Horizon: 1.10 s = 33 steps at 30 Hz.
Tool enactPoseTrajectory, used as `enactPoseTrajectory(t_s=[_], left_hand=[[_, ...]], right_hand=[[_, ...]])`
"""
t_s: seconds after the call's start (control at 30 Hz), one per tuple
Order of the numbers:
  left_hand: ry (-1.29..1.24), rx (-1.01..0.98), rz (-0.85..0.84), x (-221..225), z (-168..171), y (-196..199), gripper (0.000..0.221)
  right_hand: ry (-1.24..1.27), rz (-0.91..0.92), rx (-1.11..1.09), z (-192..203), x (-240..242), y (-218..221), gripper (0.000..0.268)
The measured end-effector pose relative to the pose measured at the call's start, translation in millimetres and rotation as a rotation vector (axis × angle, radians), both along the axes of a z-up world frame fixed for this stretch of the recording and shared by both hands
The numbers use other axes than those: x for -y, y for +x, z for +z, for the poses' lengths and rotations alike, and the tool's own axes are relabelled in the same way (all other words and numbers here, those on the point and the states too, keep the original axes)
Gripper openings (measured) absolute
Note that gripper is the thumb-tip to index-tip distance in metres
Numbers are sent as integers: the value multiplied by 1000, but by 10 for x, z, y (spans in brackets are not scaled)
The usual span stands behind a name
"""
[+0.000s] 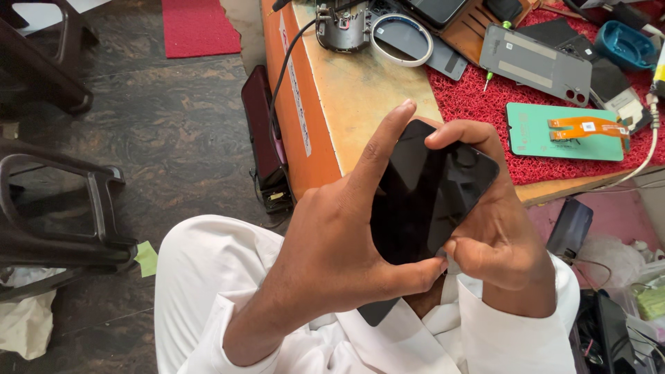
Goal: The person disassembles a smartphone by removing the back cover and disconnecting internal ribbon cables. They test the screen functionality by powering on the device, then reassemble the phone by reconnecting the cables and replacing the back cover.
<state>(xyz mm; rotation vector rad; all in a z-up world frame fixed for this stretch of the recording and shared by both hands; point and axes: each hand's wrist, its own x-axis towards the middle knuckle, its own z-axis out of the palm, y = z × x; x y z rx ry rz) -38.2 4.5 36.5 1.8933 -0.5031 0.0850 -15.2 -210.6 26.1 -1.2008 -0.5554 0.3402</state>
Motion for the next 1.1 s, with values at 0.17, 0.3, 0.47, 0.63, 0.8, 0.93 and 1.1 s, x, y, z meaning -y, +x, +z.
enactPoseTrajectory(t_s=[0.17, 0.3, 0.47, 0.63, 0.8, 0.93, 1.1], left_hand=[[-38, 8, -26, 1, 19, 16, 117], [0, -4, -27, 0, 13, 30, 121], [-5, -45, -14, -2, -30, 12, 120], [-137, 99, 161, 13, -76, 25, 116], [-36, 272, 554, -72, -112, 121, 118], [-190, 144, 468, -223, -136, 129, 100], [-479, 28, 256, -345, -132, 155, 83]], right_hand=[[-38, -9, 0, 32, 4, 16, 87], [-21, -13, -10, 11, 24, 16, 90], [-9, -24, 51, -38, 12, 25, 91], [247, -57, -225, -107, -129, 79, 106], [189, 246, -423, -228, -380, -63, 112], [60, 102, -381, -338, -495, -124, 102], [51, -110, -307, -417, -573, -60, 80]])
